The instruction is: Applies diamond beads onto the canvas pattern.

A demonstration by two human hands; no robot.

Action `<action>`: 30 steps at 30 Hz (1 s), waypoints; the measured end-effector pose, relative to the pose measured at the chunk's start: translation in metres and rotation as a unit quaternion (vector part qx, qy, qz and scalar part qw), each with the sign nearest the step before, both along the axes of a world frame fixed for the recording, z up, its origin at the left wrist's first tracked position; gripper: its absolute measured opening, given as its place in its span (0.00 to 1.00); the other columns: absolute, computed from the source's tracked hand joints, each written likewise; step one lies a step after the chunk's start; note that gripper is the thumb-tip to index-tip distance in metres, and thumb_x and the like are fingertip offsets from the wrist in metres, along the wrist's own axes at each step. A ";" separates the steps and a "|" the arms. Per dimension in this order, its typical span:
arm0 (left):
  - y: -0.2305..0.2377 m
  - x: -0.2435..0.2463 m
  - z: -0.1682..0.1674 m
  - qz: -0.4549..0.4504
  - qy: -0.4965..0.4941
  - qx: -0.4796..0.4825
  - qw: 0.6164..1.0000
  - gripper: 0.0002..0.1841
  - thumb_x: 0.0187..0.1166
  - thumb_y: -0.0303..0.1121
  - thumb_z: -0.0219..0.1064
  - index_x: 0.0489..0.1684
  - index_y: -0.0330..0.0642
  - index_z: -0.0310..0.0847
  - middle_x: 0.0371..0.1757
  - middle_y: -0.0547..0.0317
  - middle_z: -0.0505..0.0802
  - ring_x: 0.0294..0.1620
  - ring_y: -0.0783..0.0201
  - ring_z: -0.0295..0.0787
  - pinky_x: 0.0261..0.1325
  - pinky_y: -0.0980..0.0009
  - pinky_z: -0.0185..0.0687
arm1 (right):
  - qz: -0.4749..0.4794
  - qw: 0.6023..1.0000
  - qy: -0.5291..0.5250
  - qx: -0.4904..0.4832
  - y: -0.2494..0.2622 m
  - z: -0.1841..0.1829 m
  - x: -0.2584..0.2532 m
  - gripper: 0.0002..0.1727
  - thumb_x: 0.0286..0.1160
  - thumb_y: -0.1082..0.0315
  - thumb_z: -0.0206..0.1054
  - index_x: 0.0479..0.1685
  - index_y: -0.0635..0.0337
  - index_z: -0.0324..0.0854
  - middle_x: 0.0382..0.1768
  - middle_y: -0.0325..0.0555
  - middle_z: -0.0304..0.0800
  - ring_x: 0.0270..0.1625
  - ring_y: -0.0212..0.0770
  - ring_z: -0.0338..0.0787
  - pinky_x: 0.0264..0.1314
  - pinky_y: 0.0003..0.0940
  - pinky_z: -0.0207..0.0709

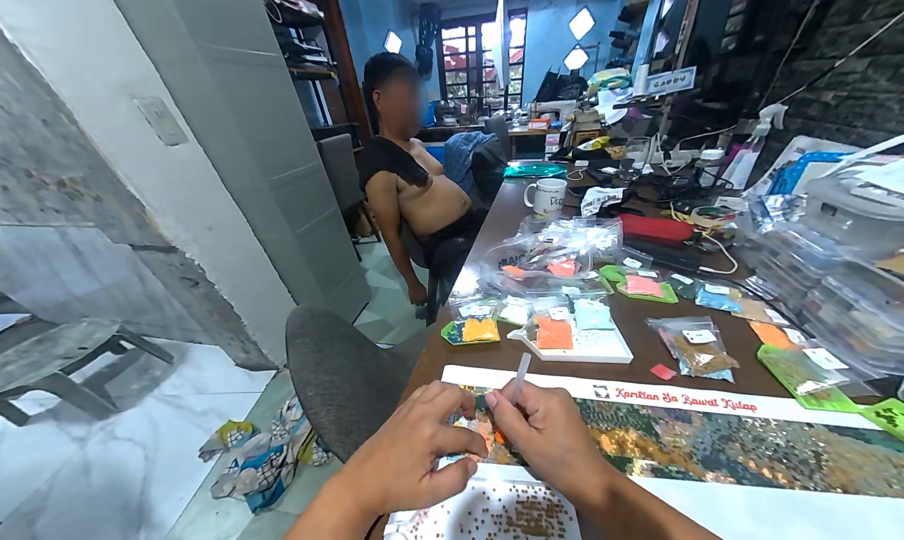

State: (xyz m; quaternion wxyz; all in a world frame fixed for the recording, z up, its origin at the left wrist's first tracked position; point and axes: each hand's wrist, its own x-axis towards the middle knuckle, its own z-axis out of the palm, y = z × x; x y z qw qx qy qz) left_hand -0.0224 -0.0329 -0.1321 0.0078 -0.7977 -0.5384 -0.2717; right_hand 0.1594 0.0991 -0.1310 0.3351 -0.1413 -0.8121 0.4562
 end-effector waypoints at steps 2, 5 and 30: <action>0.000 0.000 0.000 0.001 0.002 -0.002 1.000 0.20 0.86 0.52 0.52 0.44 0.59 0.94 0.55 0.53 0.88 0.63 0.57 0.80 0.67 0.59 0.73 | 0.000 1.000 0.001 0.004 -0.001 0.000 0.000 0.20 0.85 0.56 0.59 0.21 0.53 0.78 0.13 0.28 0.69 0.16 0.19 0.68 0.20 0.18 0.60; 0.000 0.000 0.000 -0.001 0.004 0.000 1.000 0.20 0.86 0.51 0.52 0.44 0.59 0.93 0.55 0.53 0.88 0.64 0.57 0.80 0.67 0.60 0.73 | -0.004 1.000 0.001 0.018 -0.001 -0.001 0.000 0.21 0.85 0.56 0.60 0.21 0.53 0.79 0.13 0.28 0.69 0.17 0.20 0.68 0.20 0.18 0.60; 0.000 0.001 0.001 0.001 -0.003 0.006 1.000 0.19 0.85 0.51 0.54 0.43 0.59 0.93 0.54 0.53 0.88 0.63 0.58 0.80 0.66 0.60 0.74 | 0.005 0.986 0.029 0.166 0.000 -0.003 -0.001 0.22 0.85 0.58 0.59 0.21 0.60 0.80 0.15 0.40 0.75 0.21 0.30 0.75 0.25 0.26 0.68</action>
